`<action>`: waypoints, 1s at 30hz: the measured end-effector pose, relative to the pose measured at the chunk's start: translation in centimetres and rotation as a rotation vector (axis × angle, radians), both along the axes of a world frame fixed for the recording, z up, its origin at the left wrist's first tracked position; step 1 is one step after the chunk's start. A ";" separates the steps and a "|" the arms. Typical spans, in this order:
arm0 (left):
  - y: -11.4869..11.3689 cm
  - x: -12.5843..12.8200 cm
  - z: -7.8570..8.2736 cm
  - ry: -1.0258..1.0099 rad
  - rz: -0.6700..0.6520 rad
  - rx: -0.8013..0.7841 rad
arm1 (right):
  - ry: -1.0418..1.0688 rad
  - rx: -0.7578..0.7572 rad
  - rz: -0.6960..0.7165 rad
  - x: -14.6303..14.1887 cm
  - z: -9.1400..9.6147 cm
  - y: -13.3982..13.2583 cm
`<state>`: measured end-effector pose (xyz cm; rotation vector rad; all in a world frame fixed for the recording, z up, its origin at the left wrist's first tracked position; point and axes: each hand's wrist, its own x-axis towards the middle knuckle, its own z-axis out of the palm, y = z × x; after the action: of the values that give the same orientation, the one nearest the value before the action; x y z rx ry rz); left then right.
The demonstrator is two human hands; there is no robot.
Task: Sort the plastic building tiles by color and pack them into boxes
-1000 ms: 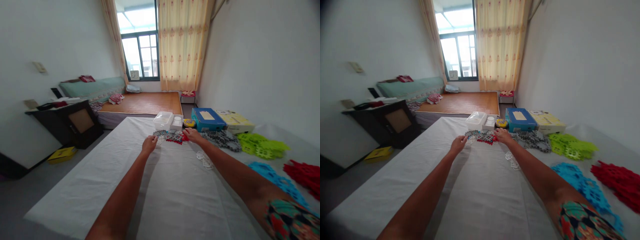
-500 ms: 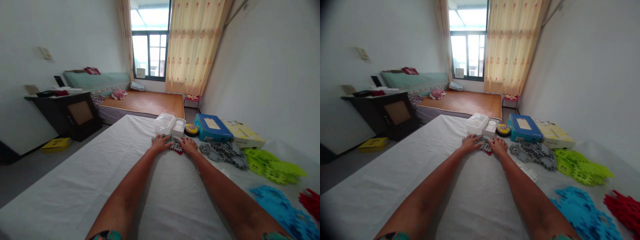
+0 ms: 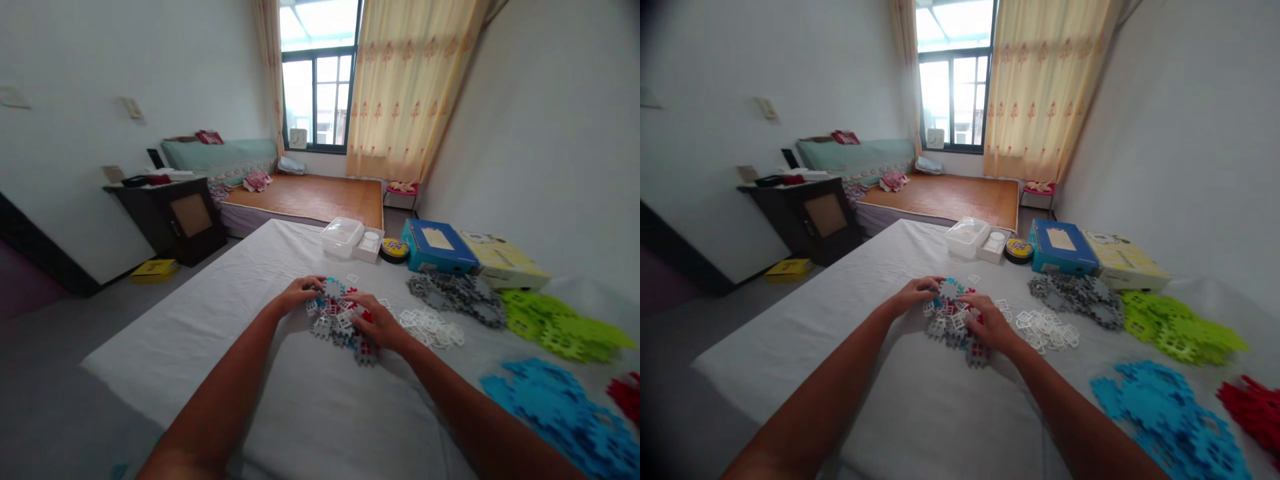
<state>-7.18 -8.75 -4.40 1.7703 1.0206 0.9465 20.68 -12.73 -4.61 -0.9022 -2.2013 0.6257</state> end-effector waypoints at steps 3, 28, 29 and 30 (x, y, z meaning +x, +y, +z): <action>-0.9 -0.2 0.0 0.000 0.076 0.040 | -0.001 -0.073 -0.144 1.2 0.3 -0.3; 0.4 0.3 -2.4 0.275 0.205 0.317 | -0.184 -0.067 -0.361 0.0 -0.2 -3.9; 0.4 0.3 -2.5 0.291 0.198 0.327 | -0.202 -0.077 -0.338 0.1 -0.2 -4.1; 0.5 0.3 -2.5 0.308 0.194 0.333 | -0.213 -0.089 -0.322 0.2 -0.1 -4.2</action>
<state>-6.90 -8.30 -6.91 2.1725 1.3068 1.0285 20.92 -16.92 -4.73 -1.3912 -2.1552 0.4939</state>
